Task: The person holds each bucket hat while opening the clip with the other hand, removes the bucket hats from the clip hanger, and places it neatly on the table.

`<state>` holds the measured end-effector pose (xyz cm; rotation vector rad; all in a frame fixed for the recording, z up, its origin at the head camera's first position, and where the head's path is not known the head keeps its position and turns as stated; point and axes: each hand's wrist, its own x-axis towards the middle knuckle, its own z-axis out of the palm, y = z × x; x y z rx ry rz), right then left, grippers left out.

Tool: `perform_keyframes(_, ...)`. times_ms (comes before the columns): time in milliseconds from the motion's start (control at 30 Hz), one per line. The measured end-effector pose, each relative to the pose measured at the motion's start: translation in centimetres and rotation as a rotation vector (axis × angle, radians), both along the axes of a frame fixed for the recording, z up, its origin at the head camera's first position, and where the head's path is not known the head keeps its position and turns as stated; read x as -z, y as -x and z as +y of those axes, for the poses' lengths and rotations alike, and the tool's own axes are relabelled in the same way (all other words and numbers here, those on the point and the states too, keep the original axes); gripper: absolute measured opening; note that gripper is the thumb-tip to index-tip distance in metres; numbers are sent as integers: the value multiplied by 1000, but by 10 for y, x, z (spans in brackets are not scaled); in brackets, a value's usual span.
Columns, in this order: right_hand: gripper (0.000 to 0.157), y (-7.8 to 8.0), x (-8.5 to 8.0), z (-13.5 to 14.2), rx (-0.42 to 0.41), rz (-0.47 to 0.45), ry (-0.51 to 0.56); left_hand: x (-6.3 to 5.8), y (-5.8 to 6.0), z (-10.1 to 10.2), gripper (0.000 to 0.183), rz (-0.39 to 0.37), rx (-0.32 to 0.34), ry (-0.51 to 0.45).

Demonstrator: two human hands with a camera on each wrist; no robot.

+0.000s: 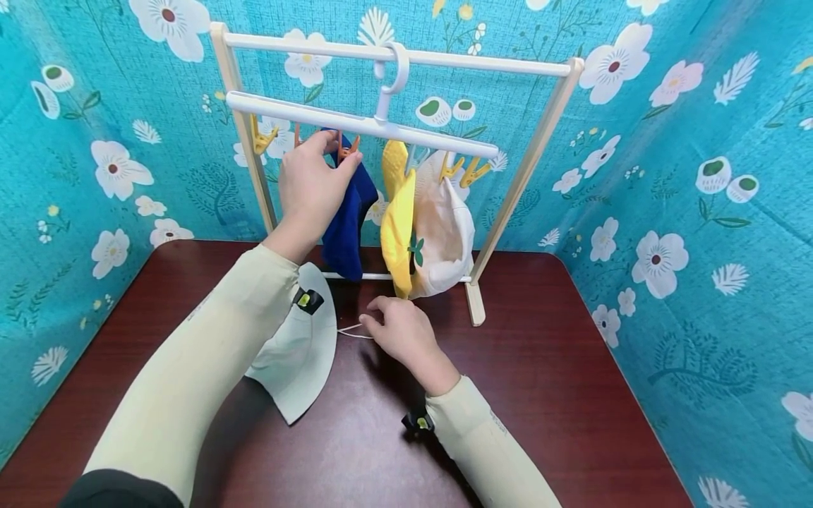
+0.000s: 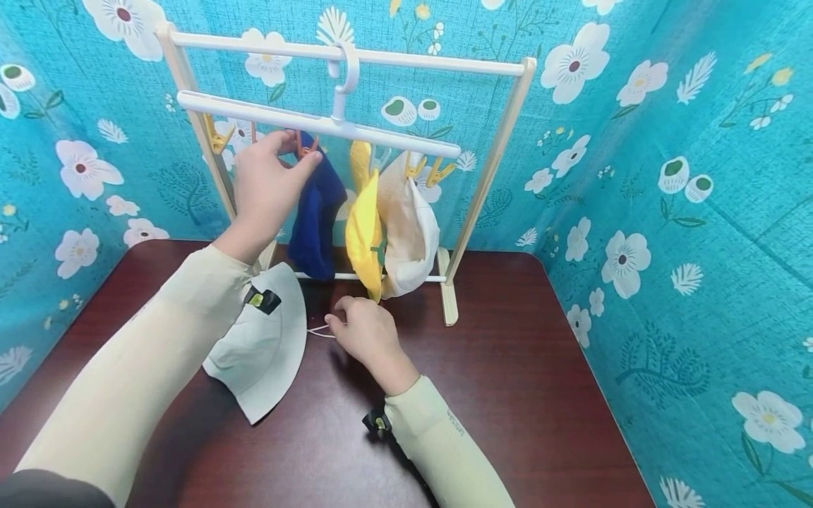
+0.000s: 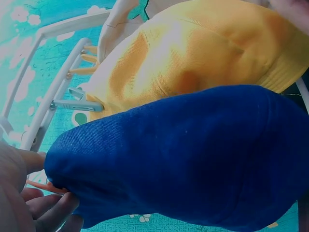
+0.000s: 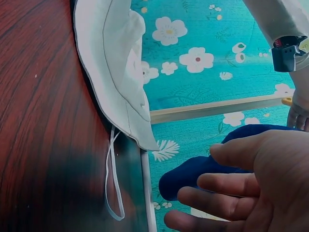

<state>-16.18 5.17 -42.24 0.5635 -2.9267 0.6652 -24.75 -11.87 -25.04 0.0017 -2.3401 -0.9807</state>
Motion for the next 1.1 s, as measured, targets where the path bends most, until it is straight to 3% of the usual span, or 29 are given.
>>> perform_keyframes(567, 39, 18, -1, -14, 100, -12, 127, 7, 12, 6, 40, 92, -39, -57)
perform_keyframes(1100, 61, 29, 4, -25, 132, -55, 92, 9, 16, 10, 40, 128, -104, -51)
